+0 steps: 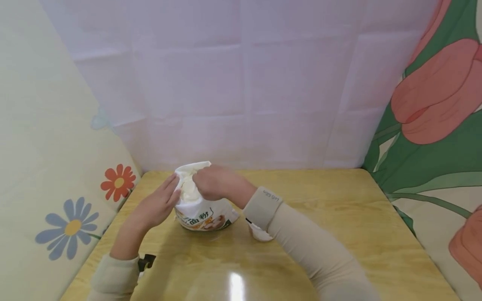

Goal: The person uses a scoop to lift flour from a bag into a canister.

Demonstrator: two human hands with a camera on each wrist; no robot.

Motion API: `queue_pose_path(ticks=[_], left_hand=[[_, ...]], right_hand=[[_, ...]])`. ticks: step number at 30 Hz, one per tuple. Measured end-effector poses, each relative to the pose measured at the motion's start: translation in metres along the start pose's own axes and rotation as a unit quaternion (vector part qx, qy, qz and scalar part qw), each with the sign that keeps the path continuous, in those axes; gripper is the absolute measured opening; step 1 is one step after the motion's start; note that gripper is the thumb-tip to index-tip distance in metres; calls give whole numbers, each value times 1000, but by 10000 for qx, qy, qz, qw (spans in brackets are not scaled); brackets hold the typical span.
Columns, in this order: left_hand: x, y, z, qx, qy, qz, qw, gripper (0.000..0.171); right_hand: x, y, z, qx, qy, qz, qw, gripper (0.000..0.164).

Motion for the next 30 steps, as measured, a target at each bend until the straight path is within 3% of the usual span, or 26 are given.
queue_pose_path(ticks=[9, 15, 21, 30], left_hand=[[2, 2, 5, -28, -37, 68, 10000, 62], [1, 2, 3, -83, 65, 97, 9999, 63], [2, 4, 5, -20, 40, 113, 9999, 64], [3, 1, 4, -84, 100, 31, 9999, 63]], right_hand=[[3, 7, 2, -230, -155, -63, 9996, 21], [-11, 8, 13, -590, -27, -656, 9961, 18], [-18, 15, 23, -845, -252, -1061, 9904, 19], [-34, 8, 40, -1077, 219, -1652, 9801, 22]])
Point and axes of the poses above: each hand's wrist, its own z-axis away from the middle knuckle, its own y-axis out of the palm, x = y × z, the point moved 5 cm from there along -z, towards the middle knuckle
